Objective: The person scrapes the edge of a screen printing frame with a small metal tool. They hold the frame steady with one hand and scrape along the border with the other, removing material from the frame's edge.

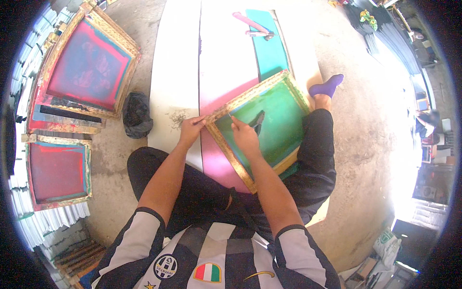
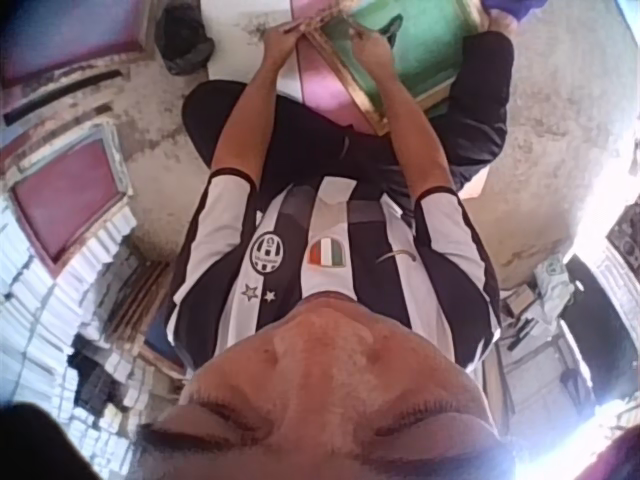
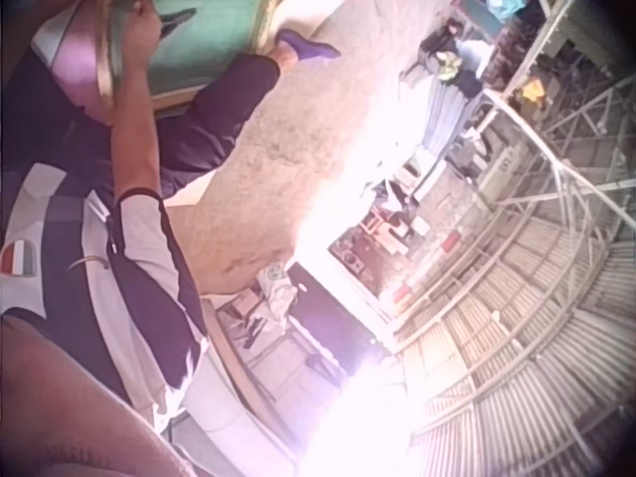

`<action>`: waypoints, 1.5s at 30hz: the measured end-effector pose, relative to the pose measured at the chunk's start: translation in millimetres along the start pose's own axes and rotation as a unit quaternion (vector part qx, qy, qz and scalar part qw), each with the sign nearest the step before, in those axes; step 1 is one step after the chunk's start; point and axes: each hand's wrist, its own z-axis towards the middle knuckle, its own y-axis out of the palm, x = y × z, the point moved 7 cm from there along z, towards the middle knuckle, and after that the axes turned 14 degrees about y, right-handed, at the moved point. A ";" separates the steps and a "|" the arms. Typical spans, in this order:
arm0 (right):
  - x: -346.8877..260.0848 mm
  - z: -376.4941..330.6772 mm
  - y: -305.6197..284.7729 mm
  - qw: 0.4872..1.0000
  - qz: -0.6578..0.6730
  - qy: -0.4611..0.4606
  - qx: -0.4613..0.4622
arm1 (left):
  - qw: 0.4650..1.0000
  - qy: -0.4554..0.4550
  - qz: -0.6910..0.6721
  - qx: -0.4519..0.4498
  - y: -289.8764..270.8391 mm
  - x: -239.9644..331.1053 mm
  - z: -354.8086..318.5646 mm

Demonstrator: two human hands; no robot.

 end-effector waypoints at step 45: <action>15.6 -10.4 32.0 0.805 0.460 0.279 -0.250 | 1.000 -0.028 -0.011 -0.010 -2.9 10.7 -1.9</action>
